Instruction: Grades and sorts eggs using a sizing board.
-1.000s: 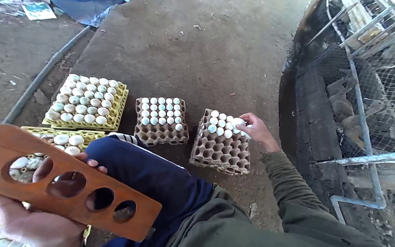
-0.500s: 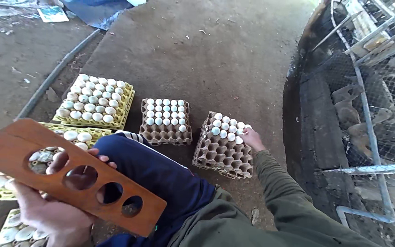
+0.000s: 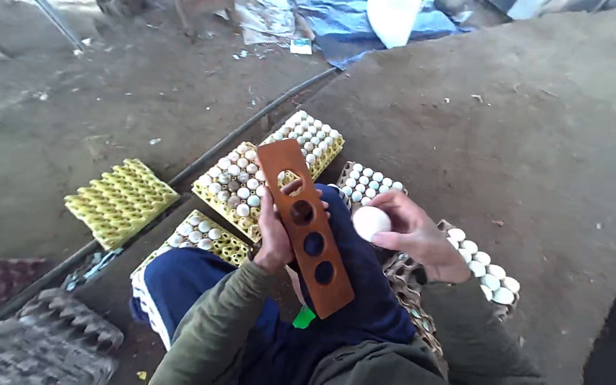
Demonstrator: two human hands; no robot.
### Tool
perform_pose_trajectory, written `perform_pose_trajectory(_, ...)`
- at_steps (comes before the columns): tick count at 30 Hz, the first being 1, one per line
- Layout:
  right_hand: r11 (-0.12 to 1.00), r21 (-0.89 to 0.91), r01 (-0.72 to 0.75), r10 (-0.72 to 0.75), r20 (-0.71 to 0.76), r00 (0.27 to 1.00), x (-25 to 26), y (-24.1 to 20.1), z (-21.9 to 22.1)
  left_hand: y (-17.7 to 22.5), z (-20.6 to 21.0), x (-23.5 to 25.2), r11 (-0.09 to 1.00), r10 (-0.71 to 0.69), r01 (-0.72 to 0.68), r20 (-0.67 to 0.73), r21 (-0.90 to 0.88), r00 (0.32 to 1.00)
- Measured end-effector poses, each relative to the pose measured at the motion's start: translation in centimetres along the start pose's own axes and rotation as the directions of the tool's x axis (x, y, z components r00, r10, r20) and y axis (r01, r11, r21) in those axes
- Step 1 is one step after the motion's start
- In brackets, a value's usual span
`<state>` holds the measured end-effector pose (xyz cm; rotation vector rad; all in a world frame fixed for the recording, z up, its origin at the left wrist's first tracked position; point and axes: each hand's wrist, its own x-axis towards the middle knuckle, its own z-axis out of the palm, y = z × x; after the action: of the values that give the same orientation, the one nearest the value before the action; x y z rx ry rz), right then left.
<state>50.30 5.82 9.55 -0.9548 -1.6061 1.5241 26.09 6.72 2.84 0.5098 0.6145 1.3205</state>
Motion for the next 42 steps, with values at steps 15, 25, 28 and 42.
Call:
perform_pose_trajectory(15, 0.608, -0.745, 0.274, -0.363, 0.047, 0.931, 5.8, 1.0, 8.8, 1.1, -0.6, -0.8, 1.000, 0.014, -0.013, -0.099, 0.018, 0.995)
perform_pose_trajectory(25, 0.967, 0.083, 0.240, -0.218, -0.213, 0.953, 2.5, 2.4, 5.4, 0.1, 0.4, -0.5, 1.000, 0.006, -0.005, -0.022, 0.031, 1.000)
perform_pose_trajectory(28, 0.826, 0.541, 0.161, -0.101, -0.139, 0.985, 0.1, 2.7, 2.1, -0.3, -0.2, -0.3, 1.000, -0.023, 0.022, 0.087, 0.002, 0.996)
perform_pose_trajectory(42, 0.959, 0.166, -0.230, 0.214, -0.955, 0.203, -20.0, 10.9, -15.9, 2.8, -8.4, 2.5, 0.983, 0.012, -0.069, 0.315, 0.170, 0.949)
